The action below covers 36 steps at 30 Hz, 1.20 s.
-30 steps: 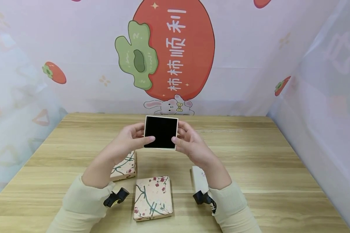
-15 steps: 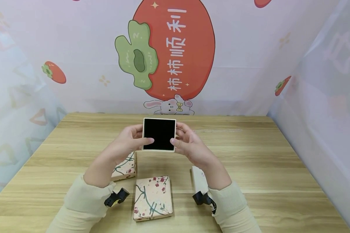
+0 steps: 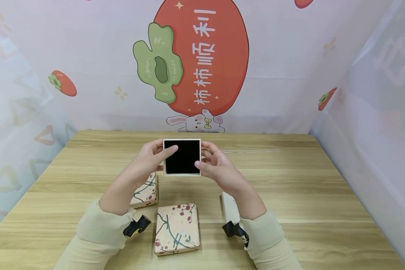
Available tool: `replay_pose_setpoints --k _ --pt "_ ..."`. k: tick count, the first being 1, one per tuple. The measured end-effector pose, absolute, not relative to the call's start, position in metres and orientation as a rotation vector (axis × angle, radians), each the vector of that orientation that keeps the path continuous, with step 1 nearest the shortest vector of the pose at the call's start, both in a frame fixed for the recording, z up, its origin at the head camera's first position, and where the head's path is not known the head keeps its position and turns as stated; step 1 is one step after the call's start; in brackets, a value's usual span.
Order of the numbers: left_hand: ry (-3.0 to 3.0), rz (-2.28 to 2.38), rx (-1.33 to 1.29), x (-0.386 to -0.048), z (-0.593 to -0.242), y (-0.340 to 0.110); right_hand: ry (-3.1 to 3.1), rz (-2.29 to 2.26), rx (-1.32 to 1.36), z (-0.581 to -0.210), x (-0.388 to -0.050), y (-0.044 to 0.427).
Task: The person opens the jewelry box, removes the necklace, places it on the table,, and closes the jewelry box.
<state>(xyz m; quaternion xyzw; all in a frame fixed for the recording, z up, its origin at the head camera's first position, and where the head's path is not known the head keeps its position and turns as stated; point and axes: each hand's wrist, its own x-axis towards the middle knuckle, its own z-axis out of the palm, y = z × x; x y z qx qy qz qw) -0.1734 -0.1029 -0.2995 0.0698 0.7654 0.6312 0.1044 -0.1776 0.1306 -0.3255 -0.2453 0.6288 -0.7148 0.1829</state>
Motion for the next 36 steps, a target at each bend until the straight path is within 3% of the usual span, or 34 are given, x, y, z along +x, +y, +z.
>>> replay_pose_setpoints --k 17,36 --pt "2.261 1.877 0.224 -0.170 -0.301 -0.107 1.812 -2.001 -0.665 -0.326 -0.178 0.132" --pt "1.873 2.080 0.296 -0.167 -0.316 -0.123 1.729 -2.008 -0.621 -0.323 -0.182 0.143"
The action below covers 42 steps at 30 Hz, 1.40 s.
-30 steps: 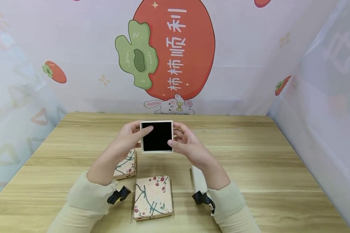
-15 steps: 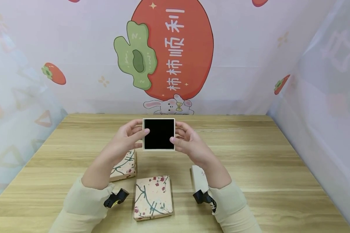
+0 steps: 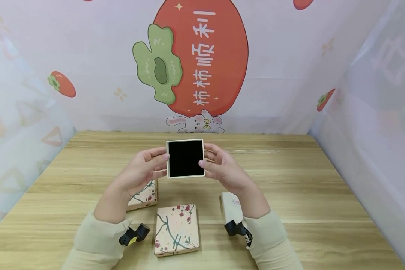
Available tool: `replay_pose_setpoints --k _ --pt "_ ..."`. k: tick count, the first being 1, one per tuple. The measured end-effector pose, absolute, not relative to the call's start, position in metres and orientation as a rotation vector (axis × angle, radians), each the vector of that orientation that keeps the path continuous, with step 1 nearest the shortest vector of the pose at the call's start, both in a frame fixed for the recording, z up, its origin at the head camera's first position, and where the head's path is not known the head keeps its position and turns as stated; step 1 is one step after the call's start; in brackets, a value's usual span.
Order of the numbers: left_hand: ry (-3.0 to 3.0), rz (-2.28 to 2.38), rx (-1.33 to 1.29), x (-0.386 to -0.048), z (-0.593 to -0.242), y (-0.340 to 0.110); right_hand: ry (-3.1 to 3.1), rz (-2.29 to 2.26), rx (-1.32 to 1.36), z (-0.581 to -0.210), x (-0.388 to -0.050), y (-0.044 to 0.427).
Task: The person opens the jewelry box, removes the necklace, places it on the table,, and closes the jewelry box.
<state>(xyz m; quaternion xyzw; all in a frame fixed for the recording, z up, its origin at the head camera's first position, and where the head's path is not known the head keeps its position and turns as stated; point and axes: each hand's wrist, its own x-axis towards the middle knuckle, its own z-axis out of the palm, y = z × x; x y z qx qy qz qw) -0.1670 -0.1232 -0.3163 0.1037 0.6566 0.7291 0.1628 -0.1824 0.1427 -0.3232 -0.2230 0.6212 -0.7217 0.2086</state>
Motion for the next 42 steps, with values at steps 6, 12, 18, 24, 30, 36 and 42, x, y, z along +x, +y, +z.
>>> replay_pose_setpoints --k 6,12,18,24,30,36,42 --pt "1.885 2.085 0.293 -0.167 -0.315 -0.122 1.731 -2.005 -0.624 -0.324 -0.182 0.144" --pt "1.877 2.104 0.272 -0.167 -0.315 -0.123 1.756 -1.979 -0.629 -0.323 -0.182 0.144" --pt "1.838 2.136 0.257 -0.167 -0.318 -0.124 1.883 -1.927 -0.596 -0.320 -0.182 0.148" --pt "1.827 2.147 0.231 -0.168 -0.321 -0.125 2.094 -1.835 -0.601 -0.314 -0.182 0.173" --pt "1.844 2.138 0.206 -0.168 -0.319 -0.126 2.425 -1.475 -0.621 -0.315 -0.179 0.203" --pt "1.836 2.136 0.186 -0.168 -0.320 -0.128 2.592 -1.070 -0.804 -0.335 -0.171 0.220" --pt "1.843 2.137 0.183 -0.168 -0.320 -0.129 2.651 -0.718 -0.957 -0.353 -0.158 0.226"
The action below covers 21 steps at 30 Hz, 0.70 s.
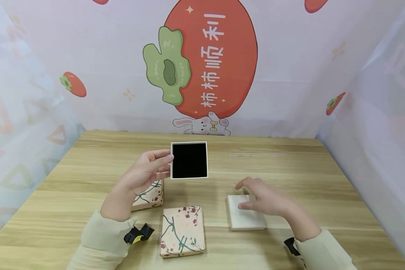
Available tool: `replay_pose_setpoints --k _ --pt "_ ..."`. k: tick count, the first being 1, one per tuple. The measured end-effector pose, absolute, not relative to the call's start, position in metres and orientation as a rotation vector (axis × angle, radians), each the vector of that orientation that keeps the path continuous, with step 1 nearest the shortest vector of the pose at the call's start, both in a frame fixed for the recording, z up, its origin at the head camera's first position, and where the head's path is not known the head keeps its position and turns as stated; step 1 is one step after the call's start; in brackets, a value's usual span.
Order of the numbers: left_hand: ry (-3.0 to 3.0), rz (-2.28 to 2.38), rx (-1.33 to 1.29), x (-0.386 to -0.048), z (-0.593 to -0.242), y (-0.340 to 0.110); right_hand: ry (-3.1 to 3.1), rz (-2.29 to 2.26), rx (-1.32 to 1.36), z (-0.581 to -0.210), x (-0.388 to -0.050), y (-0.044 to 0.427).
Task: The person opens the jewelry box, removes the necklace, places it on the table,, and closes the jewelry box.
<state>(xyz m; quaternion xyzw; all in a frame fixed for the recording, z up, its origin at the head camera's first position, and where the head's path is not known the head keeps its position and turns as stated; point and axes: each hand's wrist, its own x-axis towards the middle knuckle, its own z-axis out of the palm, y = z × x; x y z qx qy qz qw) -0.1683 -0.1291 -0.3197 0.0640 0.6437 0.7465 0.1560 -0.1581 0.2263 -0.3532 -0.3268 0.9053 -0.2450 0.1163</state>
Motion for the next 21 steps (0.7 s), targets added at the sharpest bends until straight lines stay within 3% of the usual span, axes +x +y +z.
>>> replay_pose_setpoints --k 21 --pt "1.891 2.080 0.202 -0.168 -0.323 -0.130 2.554 -0.594 -0.902 -0.372 -0.141 0.226"
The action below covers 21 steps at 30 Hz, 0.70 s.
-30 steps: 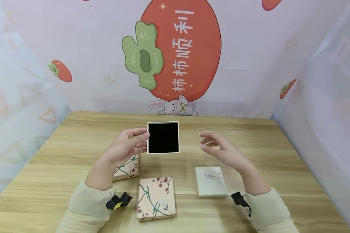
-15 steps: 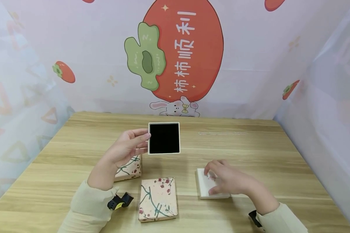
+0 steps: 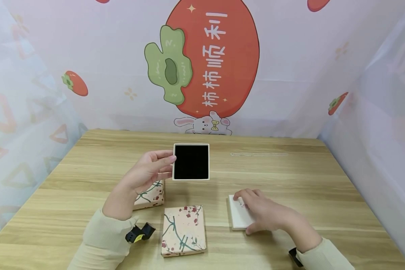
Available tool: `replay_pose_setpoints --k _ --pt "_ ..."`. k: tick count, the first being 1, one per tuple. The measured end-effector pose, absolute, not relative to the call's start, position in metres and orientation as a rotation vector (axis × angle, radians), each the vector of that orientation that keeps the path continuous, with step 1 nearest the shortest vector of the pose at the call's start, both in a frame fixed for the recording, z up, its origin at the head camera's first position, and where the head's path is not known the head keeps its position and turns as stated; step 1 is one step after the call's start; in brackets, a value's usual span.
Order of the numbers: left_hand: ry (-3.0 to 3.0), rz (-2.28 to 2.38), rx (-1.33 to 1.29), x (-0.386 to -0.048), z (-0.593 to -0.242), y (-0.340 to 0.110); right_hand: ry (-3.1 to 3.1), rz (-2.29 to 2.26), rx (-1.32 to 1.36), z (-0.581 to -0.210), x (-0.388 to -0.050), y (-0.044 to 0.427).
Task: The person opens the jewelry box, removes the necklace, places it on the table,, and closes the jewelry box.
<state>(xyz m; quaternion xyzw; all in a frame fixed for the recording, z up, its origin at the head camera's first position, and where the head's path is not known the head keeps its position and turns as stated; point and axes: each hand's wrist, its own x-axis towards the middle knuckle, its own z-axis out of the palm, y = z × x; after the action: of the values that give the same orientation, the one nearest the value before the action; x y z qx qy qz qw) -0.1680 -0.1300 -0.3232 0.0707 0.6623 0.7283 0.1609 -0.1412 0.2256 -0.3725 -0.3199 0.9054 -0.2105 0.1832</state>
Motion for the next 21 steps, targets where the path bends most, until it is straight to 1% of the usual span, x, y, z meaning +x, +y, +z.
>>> replay_pose_setpoints --k 10,21 --pt "1.894 2.073 0.184 -0.166 -0.321 -0.130 2.628 -0.597 -0.959 -0.371 -0.146 0.228" --pt "1.877 2.093 0.177 -0.166 -0.318 -0.130 2.783 -1.087 -1.080 -0.341 -0.169 0.219"
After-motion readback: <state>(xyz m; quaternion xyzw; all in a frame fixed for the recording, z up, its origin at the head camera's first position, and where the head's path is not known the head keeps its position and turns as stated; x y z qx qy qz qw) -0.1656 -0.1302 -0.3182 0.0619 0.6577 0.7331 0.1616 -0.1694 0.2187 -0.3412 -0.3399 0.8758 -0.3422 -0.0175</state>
